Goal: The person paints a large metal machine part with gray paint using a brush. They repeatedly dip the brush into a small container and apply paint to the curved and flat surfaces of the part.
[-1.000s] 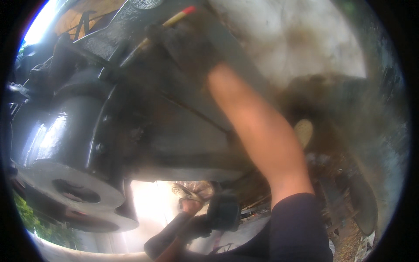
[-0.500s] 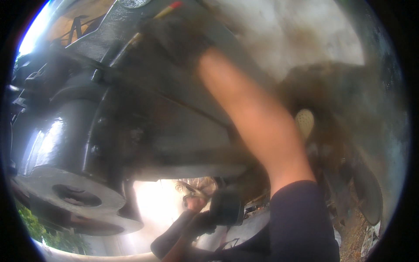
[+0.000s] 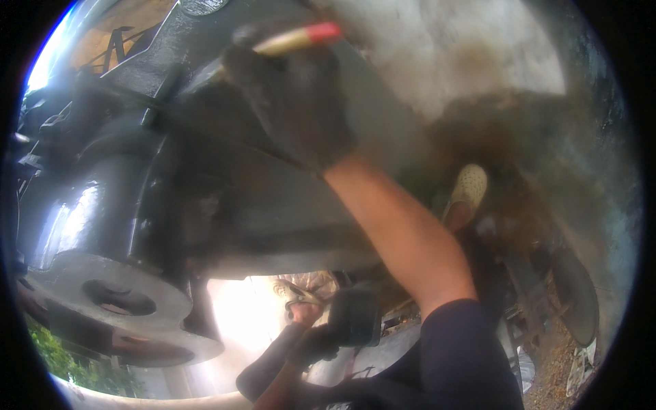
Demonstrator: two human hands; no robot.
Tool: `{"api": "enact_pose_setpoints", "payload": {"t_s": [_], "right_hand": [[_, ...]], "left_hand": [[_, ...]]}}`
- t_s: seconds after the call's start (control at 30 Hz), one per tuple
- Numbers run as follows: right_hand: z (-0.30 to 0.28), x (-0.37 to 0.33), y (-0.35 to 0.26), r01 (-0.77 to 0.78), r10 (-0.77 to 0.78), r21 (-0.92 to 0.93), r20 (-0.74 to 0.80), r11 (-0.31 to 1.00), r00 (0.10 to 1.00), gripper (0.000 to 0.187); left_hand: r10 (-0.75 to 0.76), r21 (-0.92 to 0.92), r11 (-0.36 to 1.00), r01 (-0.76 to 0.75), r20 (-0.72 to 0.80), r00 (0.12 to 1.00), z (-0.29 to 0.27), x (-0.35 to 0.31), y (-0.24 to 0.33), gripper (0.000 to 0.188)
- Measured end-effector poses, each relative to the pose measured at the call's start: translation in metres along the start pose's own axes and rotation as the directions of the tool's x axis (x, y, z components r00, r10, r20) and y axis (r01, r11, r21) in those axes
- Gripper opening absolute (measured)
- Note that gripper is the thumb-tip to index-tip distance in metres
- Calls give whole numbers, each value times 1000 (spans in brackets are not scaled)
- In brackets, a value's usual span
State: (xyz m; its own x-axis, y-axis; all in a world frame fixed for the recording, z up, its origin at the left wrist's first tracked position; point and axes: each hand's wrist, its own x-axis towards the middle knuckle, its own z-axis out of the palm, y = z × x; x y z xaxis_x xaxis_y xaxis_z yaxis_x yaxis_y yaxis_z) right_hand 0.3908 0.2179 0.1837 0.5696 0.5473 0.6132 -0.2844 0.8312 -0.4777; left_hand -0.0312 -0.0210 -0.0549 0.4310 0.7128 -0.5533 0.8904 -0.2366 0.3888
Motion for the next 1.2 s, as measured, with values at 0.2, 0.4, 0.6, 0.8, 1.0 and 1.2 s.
{"api": "enact_pose_setpoints", "payload": {"t_s": [0.2, 0.4, 0.6, 0.8, 1.0, 1.2], "right_hand": [[22, -39, -1, 684, -690, -153, 19, 713, 724, 29], [20, -36, -38, 652, -537, -264, 396, 710, 745, 33], [7, -23, -44, 595, -519, -21, 466, 803, 717, 32], [14, -28, -59, 526, -413, -182, 434, 831, 801, 26], [47, -14, -48, 408, -337, -197, 311, 892, 888, 18], [29, -5, -61, 101, -27, -169, 396, 980, 918, 22]], "left_hand": [[-161, -16, 987, 160, -38, 986, -47, -3, 86, 30], [-201, -62, 977, 204, 50, 978, -18, -7, 43, 29], [138, 328, 935, -136, 19, 990, 25, 1, -19, 29], [-397, -390, 812, 434, 177, 901, -11, -5, 43, 32], [-46, 5, 999, 46, -9, 999, 7, -4, 12, 33], [-389, -372, 818, 440, 205, 898, -6, -9, 38, 37]]}}
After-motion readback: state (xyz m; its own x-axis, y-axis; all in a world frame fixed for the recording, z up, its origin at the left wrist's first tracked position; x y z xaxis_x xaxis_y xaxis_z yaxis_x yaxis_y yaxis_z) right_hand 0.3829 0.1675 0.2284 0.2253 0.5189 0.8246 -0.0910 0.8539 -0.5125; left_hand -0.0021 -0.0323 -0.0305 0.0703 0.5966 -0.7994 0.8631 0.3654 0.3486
